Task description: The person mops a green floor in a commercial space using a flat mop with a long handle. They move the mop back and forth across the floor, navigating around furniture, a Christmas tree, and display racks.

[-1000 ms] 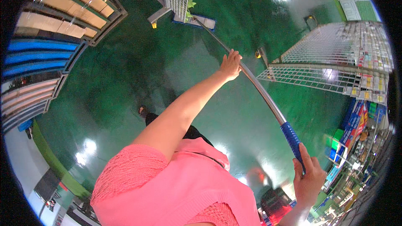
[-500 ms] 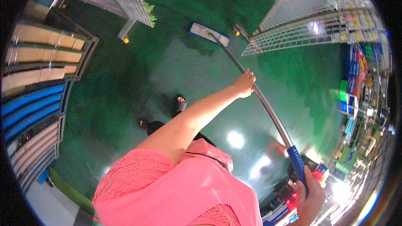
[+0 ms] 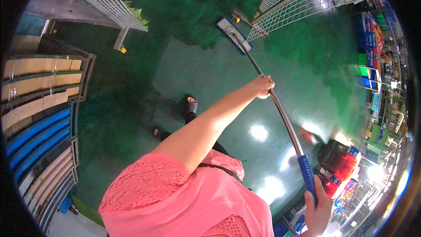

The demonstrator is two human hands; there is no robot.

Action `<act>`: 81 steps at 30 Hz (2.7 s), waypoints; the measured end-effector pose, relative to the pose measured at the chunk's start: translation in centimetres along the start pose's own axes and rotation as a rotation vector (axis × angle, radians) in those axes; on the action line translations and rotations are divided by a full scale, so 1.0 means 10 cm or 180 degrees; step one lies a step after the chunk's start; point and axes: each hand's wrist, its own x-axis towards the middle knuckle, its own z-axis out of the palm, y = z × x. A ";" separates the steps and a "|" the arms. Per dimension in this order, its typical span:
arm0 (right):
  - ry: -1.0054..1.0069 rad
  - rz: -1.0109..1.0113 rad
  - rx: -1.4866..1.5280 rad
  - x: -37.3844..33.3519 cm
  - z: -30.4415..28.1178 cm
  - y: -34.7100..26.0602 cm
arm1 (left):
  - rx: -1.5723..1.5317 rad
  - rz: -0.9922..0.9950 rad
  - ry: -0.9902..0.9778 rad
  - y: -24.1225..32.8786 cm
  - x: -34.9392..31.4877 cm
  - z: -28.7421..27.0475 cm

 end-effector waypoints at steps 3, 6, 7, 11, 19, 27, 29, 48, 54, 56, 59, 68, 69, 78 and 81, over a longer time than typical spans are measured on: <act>-0.0245 -0.0310 0.0601 -0.12 -0.16 0.35 | -0.0223 0.0261 0.0391 0.09 -0.37 -0.03; -0.0757 -0.0233 0.0150 -0.34 -0.44 0.25 | -0.0359 0.0152 0.0783 0.19 -0.93 0.04; -0.0911 -0.0261 0.0181 -0.39 -0.42 0.31 | -0.0397 0.0096 0.0908 0.22 -1.15 0.08; -0.0878 -0.0748 -0.0262 -0.79 -0.33 0.29 | -0.0422 -0.0250 0.1467 0.46 -2.17 0.17; -0.1051 -0.2365 -0.1454 -1.82 -0.18 -0.11 | 0.0025 -0.1328 0.3167 1.19 -4.46 0.80; -0.1360 -0.3390 -0.1793 -2.62 0.27 -0.90 | -0.0113 -0.2582 0.3726 2.25 -6.29 1.99; -0.1828 -0.4214 -0.2203 -2.39 0.79 -1.45 | 0.0114 -0.3345 0.4117 2.49 -6.70 2.58; -0.1824 -0.5346 -0.1669 -2.36 2.78 -0.95 | -0.0870 -0.6604 0.3787 2.59 -6.79 3.95; -0.1484 -0.4095 -0.1631 -1.57 1.59 -0.23 | 0.0331 -0.4545 0.4298 2.43 -5.58 3.28; -0.0793 -0.4911 -0.2522 -1.53 1.41 -0.08 | 0.0388 -0.4431 0.3881 2.46 -5.40 3.30; -0.0702 -0.4998 -0.2025 -1.48 1.51 0.36 | 0.0260 -0.4145 0.3200 2.61 -5.52 3.25; -0.1190 -0.4675 -0.1273 -2.87 2.90 1.13 | 0.0050 -0.4099 0.3071 3.10 -7.03 4.21; -0.1197 -0.5029 -0.1168 -3.00 3.25 1.14 | -0.0024 -0.4337 0.2901 3.15 -7.36 4.31; -0.1186 -0.5788 -0.1849 -5.62 4.68 0.37 | -0.0248 -0.5869 0.3393 3.67 -9.98 5.03; -0.1170 -0.5889 -0.1974 -6.32 4.61 0.18 | -0.0243 -0.5909 0.3825 3.92 -10.41 5.10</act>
